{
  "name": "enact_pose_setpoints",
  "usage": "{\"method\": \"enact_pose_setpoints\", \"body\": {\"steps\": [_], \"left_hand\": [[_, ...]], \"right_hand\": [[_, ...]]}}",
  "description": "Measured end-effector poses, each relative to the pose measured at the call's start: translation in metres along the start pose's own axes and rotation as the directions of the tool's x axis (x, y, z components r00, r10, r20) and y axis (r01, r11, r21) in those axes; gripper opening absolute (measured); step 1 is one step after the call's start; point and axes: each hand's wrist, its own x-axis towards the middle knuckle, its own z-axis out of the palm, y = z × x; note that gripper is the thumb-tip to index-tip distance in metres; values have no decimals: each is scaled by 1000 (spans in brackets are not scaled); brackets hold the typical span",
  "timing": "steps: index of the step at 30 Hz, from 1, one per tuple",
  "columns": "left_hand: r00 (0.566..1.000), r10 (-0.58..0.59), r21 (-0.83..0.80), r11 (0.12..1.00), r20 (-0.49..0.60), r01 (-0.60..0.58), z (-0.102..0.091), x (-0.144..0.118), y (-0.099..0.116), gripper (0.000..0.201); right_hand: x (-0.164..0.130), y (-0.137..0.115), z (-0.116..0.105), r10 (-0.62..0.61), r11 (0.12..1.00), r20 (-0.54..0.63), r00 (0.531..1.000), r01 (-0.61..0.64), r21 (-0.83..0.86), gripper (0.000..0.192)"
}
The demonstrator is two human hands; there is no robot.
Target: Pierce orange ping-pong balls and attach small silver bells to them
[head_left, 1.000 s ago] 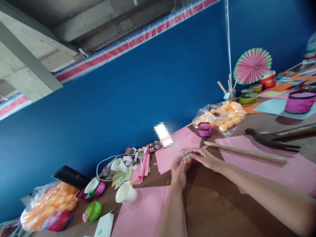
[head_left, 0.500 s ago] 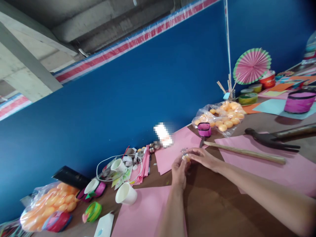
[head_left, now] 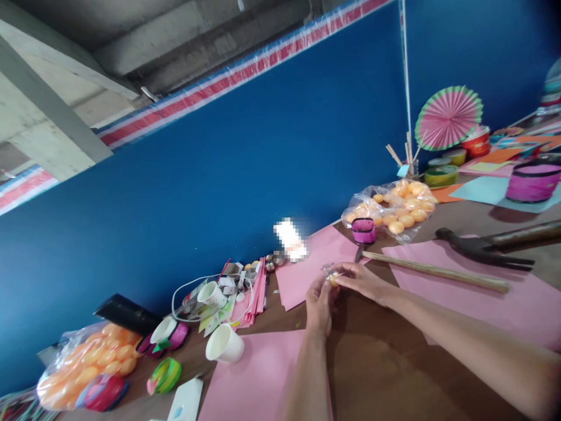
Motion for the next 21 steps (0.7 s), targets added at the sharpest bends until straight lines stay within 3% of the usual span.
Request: {"method": "enact_pose_setpoints", "body": {"steps": [21], "left_hand": [[997,42,66,997,69,-47,1,-1,0,38]], "right_hand": [[-2,-5,0,-16,1000,44,999,16,-7,22]]}}
